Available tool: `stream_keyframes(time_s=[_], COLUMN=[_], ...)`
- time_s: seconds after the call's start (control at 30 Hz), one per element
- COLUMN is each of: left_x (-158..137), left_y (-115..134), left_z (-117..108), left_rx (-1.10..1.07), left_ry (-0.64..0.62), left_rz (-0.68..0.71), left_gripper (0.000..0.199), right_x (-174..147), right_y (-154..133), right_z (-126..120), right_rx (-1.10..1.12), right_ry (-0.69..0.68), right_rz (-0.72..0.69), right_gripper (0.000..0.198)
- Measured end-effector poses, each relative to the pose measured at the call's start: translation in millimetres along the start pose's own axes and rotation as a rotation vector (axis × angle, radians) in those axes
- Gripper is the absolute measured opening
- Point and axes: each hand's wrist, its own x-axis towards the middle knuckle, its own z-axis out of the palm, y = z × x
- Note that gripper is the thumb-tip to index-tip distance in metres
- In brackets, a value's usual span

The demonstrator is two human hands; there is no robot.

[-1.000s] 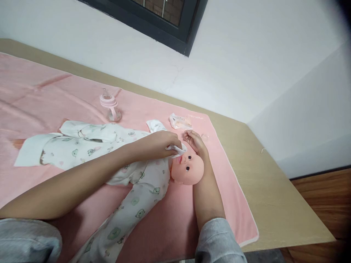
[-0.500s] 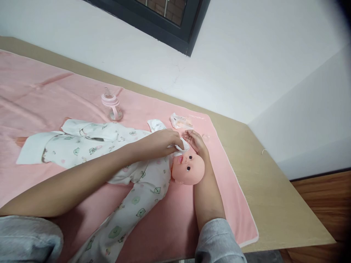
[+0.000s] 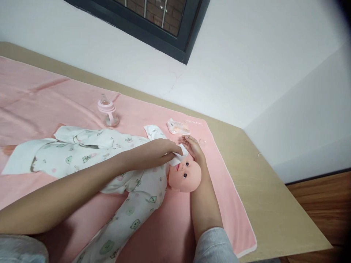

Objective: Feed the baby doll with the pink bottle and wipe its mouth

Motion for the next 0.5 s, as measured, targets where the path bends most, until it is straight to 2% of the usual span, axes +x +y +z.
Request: stream_keyframes(time_s=[0.37,0.5], left_x=[-0.5,-0.4], left_y=[6.8,1.9], left_z=[2.2,4.2], left_rx=[-0.051,-0.074], left_ry=[-0.106,-0.073], left_rz=[0.002,0.012], left_gripper=[0.032,0.033], right_x=[-4.5,-5.1], right_y=[-3.5,-4.0], right_z=[3.4,3.9], right_rx=[-0.013,-0.028], right_ry=[-0.002,-0.003], right_rz=[0.006,0.006], right_gripper=[0.028,0.026])
